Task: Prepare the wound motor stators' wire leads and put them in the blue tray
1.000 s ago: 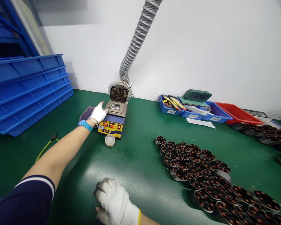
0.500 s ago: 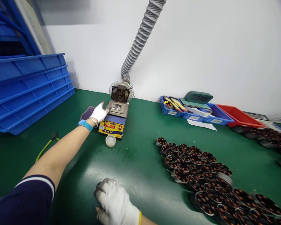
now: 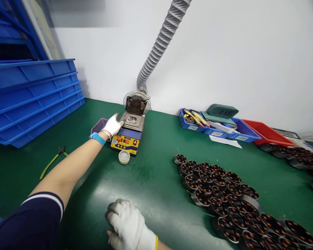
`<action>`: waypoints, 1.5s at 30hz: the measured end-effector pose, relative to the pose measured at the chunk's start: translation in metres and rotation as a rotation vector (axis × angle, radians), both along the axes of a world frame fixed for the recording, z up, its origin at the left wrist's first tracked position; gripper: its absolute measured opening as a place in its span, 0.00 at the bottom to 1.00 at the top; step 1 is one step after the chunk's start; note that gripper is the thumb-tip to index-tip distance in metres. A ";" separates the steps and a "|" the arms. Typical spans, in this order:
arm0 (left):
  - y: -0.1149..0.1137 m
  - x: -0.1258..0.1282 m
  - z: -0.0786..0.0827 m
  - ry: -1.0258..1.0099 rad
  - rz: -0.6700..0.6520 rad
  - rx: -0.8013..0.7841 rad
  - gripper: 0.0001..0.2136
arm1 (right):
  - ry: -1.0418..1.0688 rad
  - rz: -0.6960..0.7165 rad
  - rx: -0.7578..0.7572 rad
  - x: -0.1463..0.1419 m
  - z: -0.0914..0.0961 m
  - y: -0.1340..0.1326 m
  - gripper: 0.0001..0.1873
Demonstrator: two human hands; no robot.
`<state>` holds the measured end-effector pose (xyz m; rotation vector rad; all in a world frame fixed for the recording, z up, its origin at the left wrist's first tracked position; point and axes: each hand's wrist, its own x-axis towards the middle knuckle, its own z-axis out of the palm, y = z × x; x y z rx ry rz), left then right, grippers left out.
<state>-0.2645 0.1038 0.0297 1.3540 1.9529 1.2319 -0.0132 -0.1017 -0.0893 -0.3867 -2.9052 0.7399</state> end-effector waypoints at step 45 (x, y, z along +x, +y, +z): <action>0.049 -0.064 0.000 0.083 -0.175 -0.007 0.08 | 0.009 -0.007 0.154 -0.003 -0.046 0.012 0.22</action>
